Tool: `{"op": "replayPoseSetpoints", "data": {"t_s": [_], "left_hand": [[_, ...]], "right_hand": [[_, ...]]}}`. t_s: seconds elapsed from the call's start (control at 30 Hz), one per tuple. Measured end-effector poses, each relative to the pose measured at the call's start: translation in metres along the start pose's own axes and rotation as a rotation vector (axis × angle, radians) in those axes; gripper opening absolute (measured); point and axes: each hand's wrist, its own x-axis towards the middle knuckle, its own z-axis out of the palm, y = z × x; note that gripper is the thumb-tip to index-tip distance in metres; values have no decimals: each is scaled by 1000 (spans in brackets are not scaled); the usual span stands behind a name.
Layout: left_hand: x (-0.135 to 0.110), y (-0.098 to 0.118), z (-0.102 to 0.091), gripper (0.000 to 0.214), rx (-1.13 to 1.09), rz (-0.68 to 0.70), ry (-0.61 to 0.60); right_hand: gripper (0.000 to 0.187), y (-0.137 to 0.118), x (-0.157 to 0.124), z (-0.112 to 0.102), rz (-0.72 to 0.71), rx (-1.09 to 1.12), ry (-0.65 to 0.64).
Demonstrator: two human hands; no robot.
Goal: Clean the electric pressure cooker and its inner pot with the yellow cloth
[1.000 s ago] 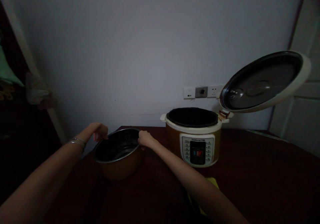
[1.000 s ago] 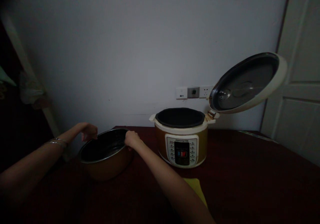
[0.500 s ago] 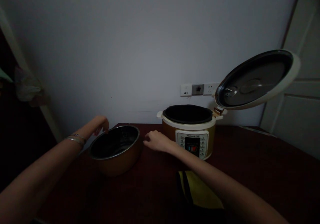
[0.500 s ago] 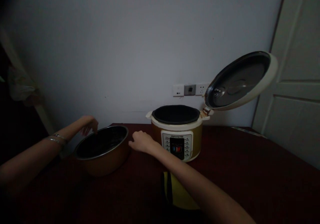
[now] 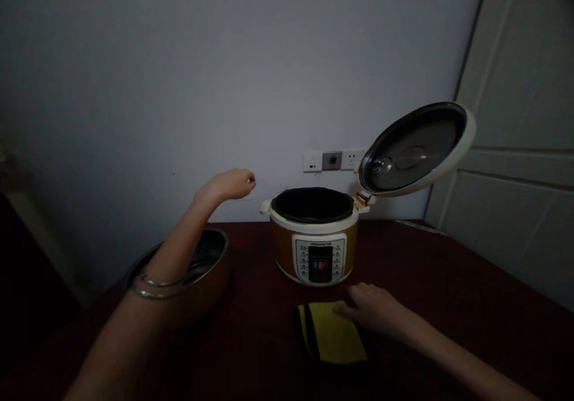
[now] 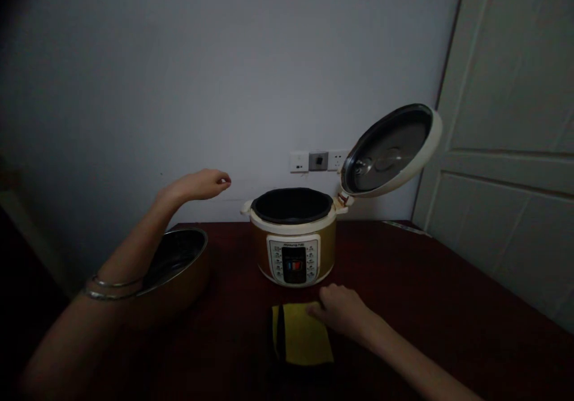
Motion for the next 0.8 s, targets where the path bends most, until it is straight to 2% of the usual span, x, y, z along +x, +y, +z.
{"op": "replayPoseSetpoints", "data": {"t_s": [0.1,0.2,0.33,0.43,0.57,0.63,0.73,0.8], "left_hand": [[-11,20,19,33,1,40,65],[-16,29,50,31,-127,29,200],[-12,29,94,30,-300,-34,249],[-5,24,116,29,-381,-57,301],[7,16,126,30,-456,-110,400],[14,13,127,29,-523,-112,434],[27,9,128,28,-621,-122,436],[36,8,131,26,-672,-136,414]], "right_hand": [[47,-3,0,17,6,62,0],[45,-13,1,24,10,117,4],[48,-17,4,25,55,174,-21],[56,-13,6,29,94,257,-61],[53,-5,6,34,15,510,-50],[58,-3,3,32,29,629,-43],[58,2,-9,16,120,760,-94],[52,7,-19,-4,126,802,-135]]}}
